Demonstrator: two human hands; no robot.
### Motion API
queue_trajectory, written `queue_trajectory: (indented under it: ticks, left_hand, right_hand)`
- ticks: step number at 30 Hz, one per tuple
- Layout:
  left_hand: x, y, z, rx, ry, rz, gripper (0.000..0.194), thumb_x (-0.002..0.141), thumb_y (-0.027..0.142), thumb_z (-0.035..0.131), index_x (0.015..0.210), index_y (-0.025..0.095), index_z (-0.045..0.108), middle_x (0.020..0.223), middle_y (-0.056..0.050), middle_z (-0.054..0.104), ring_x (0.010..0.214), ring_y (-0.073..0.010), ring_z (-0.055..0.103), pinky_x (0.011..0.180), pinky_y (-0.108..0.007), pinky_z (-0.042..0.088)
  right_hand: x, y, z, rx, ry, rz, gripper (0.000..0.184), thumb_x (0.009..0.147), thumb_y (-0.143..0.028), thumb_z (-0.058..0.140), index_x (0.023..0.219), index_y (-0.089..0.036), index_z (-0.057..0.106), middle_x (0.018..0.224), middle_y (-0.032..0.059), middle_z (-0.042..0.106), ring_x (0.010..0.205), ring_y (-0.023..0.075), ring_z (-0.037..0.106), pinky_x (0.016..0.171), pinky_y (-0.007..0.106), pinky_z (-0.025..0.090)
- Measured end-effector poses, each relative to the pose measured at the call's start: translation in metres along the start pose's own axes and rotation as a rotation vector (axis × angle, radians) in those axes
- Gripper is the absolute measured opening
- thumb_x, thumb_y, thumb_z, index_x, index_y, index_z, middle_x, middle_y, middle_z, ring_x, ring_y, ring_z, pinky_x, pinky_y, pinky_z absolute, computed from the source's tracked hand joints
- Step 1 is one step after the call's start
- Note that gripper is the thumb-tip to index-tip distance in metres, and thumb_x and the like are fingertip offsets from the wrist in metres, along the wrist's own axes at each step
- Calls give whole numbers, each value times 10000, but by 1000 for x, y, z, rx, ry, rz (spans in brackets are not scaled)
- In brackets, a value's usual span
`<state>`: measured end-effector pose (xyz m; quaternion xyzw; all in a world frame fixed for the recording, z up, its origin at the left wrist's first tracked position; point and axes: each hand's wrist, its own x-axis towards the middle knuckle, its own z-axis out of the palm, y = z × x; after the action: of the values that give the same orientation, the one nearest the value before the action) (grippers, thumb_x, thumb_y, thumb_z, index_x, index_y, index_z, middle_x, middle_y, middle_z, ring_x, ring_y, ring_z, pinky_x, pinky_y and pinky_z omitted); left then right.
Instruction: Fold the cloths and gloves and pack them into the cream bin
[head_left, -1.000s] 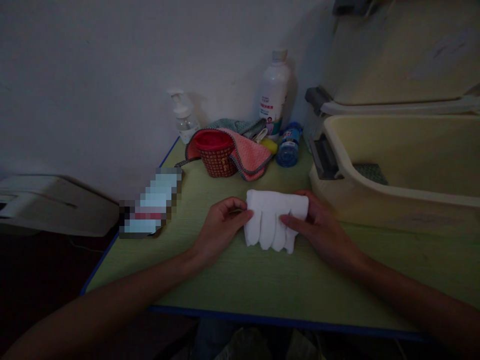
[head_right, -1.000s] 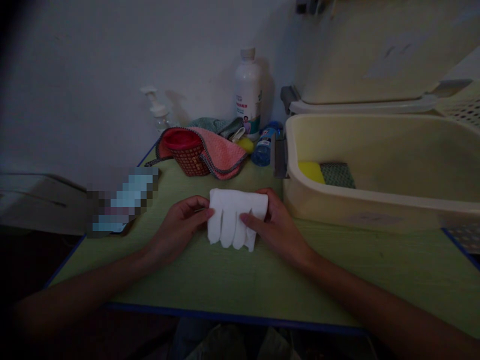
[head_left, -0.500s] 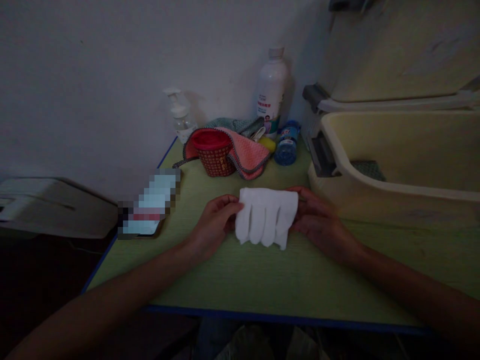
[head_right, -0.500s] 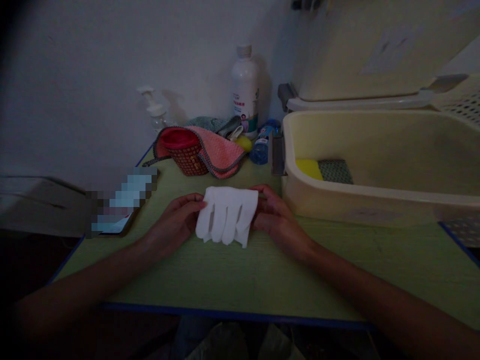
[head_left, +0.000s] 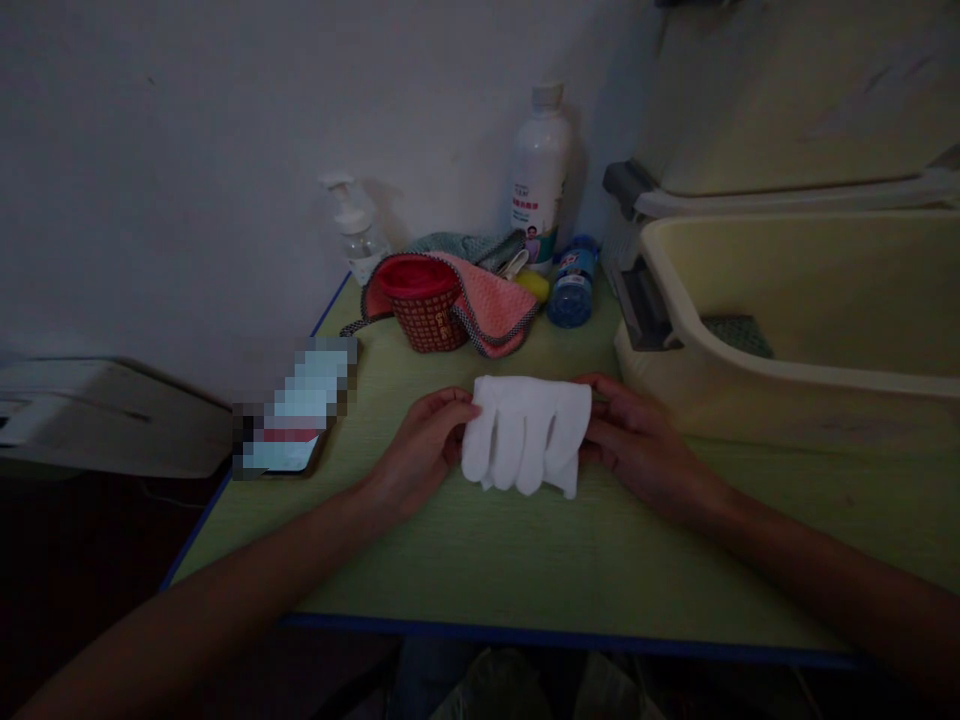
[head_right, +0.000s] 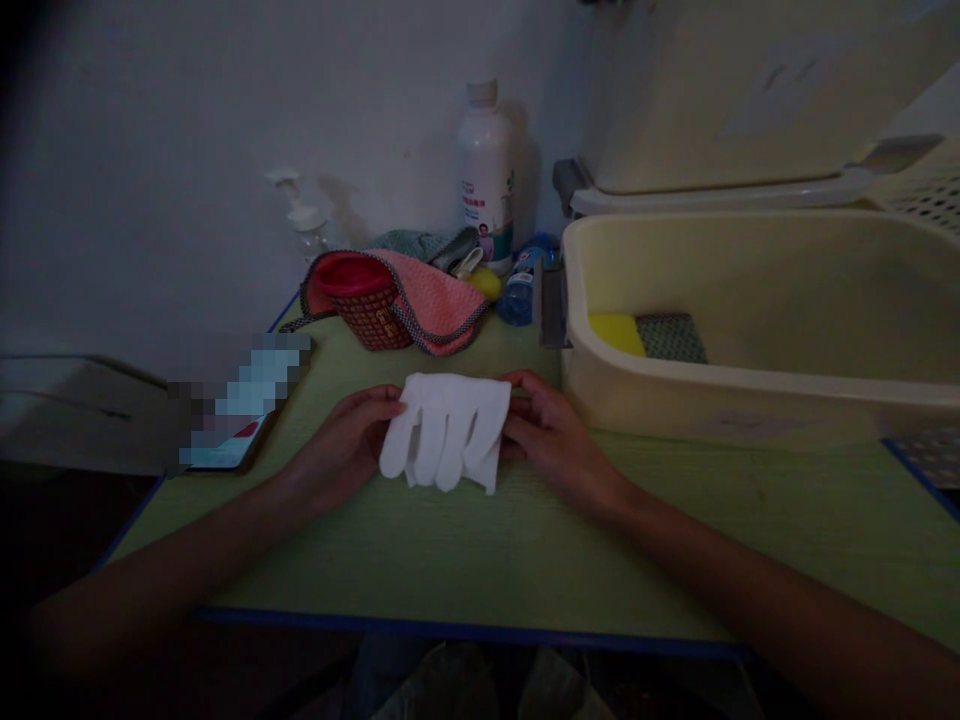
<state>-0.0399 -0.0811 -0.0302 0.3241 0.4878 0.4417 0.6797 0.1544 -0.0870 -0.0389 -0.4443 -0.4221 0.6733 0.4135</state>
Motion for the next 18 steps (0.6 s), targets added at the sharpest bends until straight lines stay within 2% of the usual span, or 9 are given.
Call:
queue_trajectory:
  ticks: [7,11,14,16,18]
  left_hand:
    - [0,-4,3,65,36,60,203,579,198,679,632,154,488,549,65,512,477,-43,470,453,-158,383]
    - [-1,-7,3,114,21,125,280,591,229,696,731,176,460,582,67,553,473,-51,484,427,-153,355]
    - [-2,-7,3,147,8,171,335,599,241,698,793,191,429,660,50,610,487,-66,525,428,-165,384]
    - [-3,-6,5,172,-5,213,358,600,233,698,815,198,414,696,44,626,484,-70,541,422,-166,388]
    - [-4,-5,6,198,-24,253,373,602,219,699,832,205,406,701,48,626,470,-67,541,412,-160,378]
  right_hand:
    - [0,1,-1,-8,28,4,362,628,-252,688,921,-211,480,883,18,681,714,148,658,554,247,508]
    - [-2,-4,0,48,33,26,238,667,-231,587,879,-214,481,788,12,665,666,159,647,537,264,495]
    - [-4,-9,0,91,-4,49,165,731,-311,518,857,-211,484,742,23,643,654,175,635,551,301,496]
    - [-5,-10,0,66,-22,42,213,749,-399,527,831,-204,502,713,19,618,622,167,609,549,308,496]
    - [-5,-9,0,-8,-16,21,278,702,-453,604,768,-194,526,662,0,580,571,139,565,524,278,478]
